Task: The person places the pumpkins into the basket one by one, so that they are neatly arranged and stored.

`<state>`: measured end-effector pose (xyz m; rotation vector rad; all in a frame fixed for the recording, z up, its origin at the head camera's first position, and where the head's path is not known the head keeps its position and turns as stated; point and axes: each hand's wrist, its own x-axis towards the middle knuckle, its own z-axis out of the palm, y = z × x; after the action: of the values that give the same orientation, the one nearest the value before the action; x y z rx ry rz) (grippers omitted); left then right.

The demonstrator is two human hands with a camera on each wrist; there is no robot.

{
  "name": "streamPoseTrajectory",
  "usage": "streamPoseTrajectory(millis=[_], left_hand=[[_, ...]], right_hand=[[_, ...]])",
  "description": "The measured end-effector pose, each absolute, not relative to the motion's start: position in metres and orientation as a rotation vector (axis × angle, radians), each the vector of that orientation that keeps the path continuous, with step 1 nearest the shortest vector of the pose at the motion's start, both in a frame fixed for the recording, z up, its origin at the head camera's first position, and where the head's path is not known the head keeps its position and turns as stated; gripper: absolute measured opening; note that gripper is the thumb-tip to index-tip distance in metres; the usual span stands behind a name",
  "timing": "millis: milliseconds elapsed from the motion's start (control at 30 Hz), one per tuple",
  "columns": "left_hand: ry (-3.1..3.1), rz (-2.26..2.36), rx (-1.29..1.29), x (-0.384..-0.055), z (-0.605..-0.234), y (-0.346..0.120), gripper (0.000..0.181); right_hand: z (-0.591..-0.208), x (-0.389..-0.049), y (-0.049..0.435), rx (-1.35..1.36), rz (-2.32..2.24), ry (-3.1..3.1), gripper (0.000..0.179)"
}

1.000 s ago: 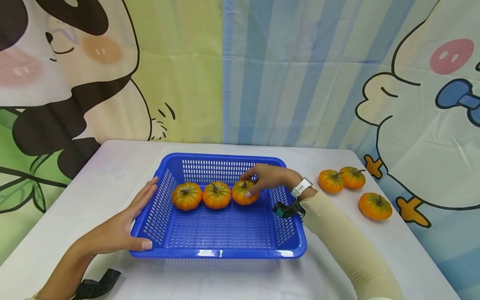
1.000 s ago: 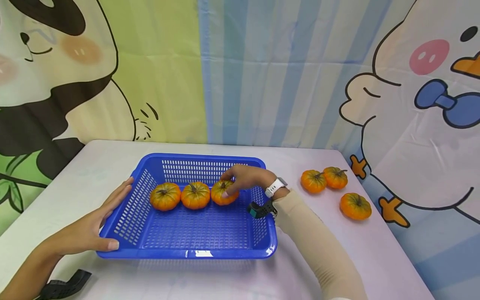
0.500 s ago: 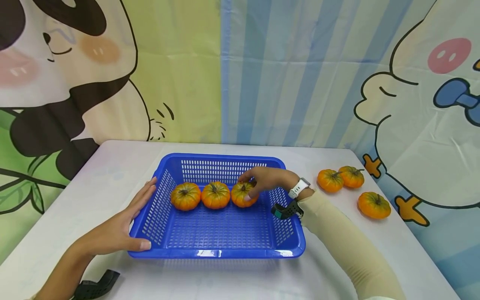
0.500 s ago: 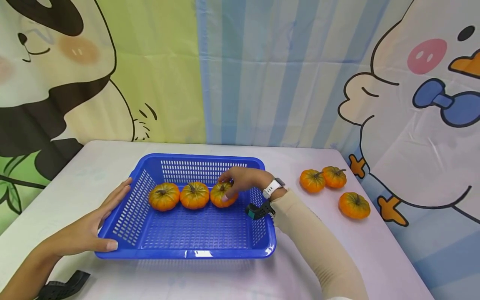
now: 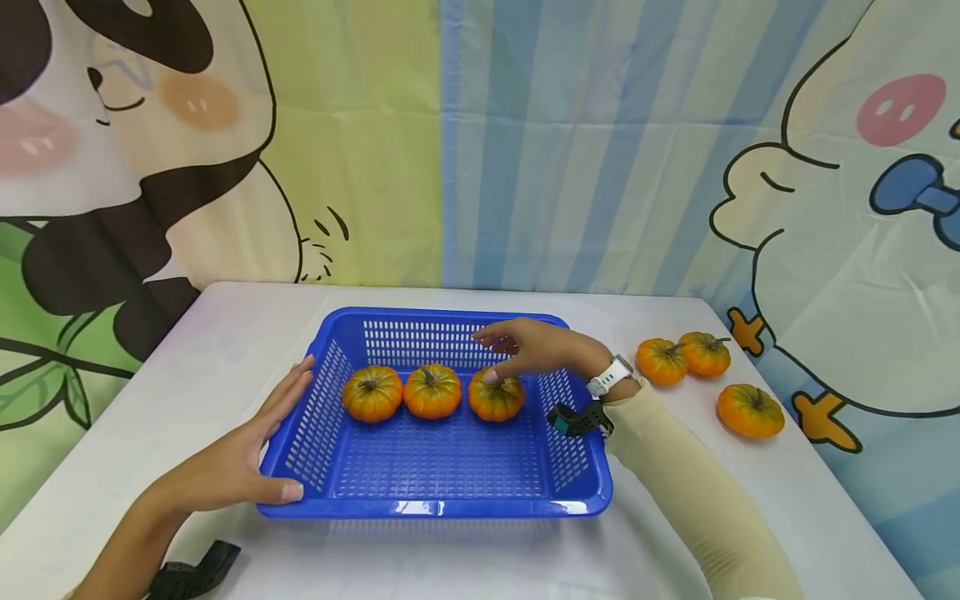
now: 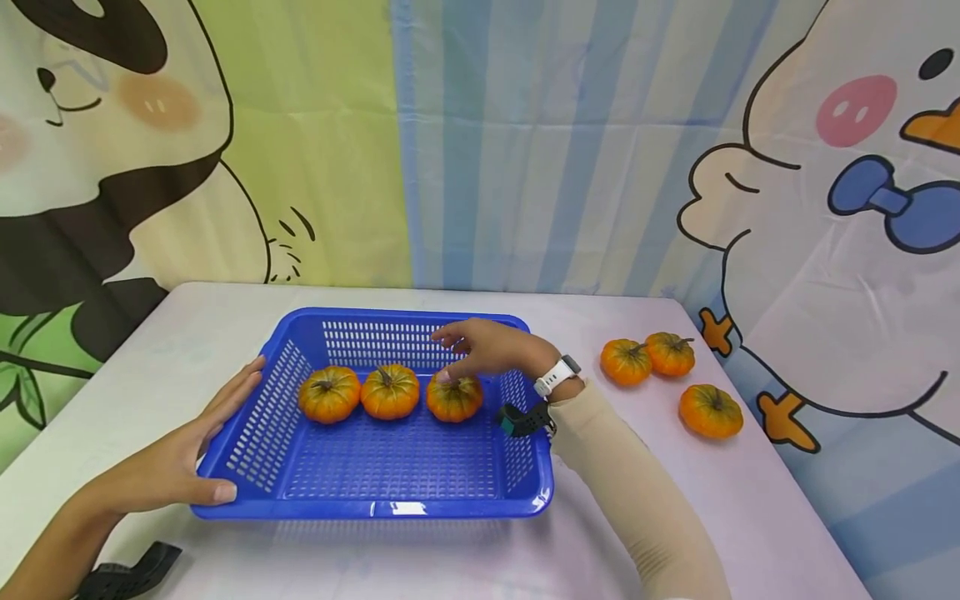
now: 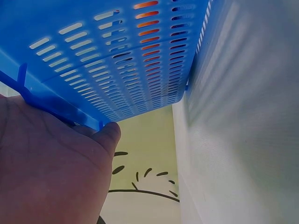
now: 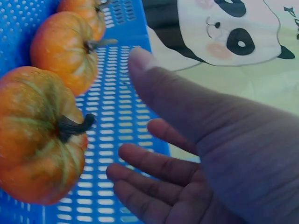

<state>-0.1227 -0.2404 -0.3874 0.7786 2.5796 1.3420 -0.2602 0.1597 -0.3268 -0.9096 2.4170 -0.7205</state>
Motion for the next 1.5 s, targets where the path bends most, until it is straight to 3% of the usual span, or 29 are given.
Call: streamPoseTrajectory(millis=[733, 1500], left_hand=[[2.589, 1.31, 0.807, -0.124, -0.387, -0.242, 0.117], [2.614, 1.281, 0.803, -0.124, -0.388, -0.241, 0.118]], right_hand=[[-0.316, -0.251, 0.209, -0.977, -1.152, 2.451, 0.052], [-0.33, -0.225, 0.263, -0.693, -1.433, 2.759, 0.049]])
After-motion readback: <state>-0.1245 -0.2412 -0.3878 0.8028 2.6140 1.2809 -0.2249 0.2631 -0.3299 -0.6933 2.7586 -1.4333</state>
